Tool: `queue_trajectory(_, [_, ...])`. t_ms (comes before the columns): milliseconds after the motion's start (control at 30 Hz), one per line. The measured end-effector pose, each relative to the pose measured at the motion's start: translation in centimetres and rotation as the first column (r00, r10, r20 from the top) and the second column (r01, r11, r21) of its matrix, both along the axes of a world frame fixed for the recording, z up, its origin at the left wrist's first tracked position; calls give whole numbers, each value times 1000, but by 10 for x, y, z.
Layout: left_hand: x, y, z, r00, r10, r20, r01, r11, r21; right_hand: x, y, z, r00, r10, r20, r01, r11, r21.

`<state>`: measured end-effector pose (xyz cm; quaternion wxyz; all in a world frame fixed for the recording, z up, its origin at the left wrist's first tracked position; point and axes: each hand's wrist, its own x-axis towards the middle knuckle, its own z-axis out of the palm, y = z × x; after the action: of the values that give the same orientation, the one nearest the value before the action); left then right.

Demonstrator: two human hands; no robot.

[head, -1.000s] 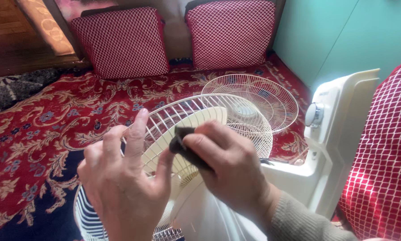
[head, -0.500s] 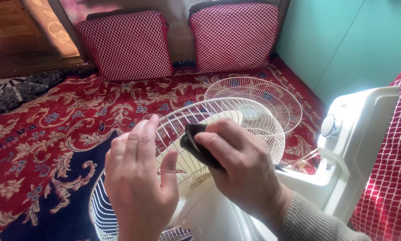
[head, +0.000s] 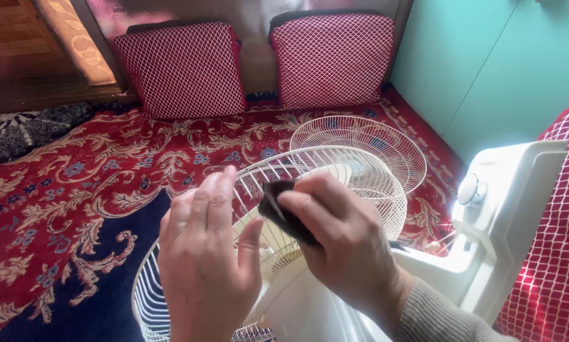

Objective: The person wipes the disassembled parts of an electric fan with a dark cloth while the fan lies on a patterned carpet. They hold the front grille steady and wipe its wires, then wipe the blades and the rear guard, rotating the fan to reach different sides.

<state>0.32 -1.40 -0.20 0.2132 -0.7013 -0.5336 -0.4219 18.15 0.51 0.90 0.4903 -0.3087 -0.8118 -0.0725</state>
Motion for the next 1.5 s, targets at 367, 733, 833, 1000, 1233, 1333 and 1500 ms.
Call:
queue_trajectory(367, [-6, 1, -1, 1000, -3, 3, 3, 999, 36, -1, 5, -10, 996, 86, 2, -86, 996, -39])
queue_trajectory(733, [-13, 5, 2, 1000, -6, 25, 8, 993, -115, 5, 0, -17, 990, 74, 119, -61, 992, -112])
queue_trajectory(833, [-13, 3, -3, 996, -81, 42, 84, 994, -72, 8, 9, -11, 1000, 18, 13, -17, 997, -73])
queue_trajectory(1000, [-17, 9, -6, 995, 67, 77, -43, 959, -279, 11, 7, -7, 998, -30, 49, 32, 999, -33])
queue_trajectory(1233, [-16, 10, -4, 993, 71, 90, -44, 964, -264, 12, 9, -9, 994, 13, 105, -10, 1000, -30])
queue_trajectory(1333, [-12, 8, -5, 993, 63, 98, -35, 963, -266, 14, 19, -5, 997, -31, 65, 29, 999, 33])
queue_trajectory(1500, [-11, 10, -8, 992, 58, 114, -23, 956, -292, 20, 6, -19, 993, -5, 119, 0, 999, 42])
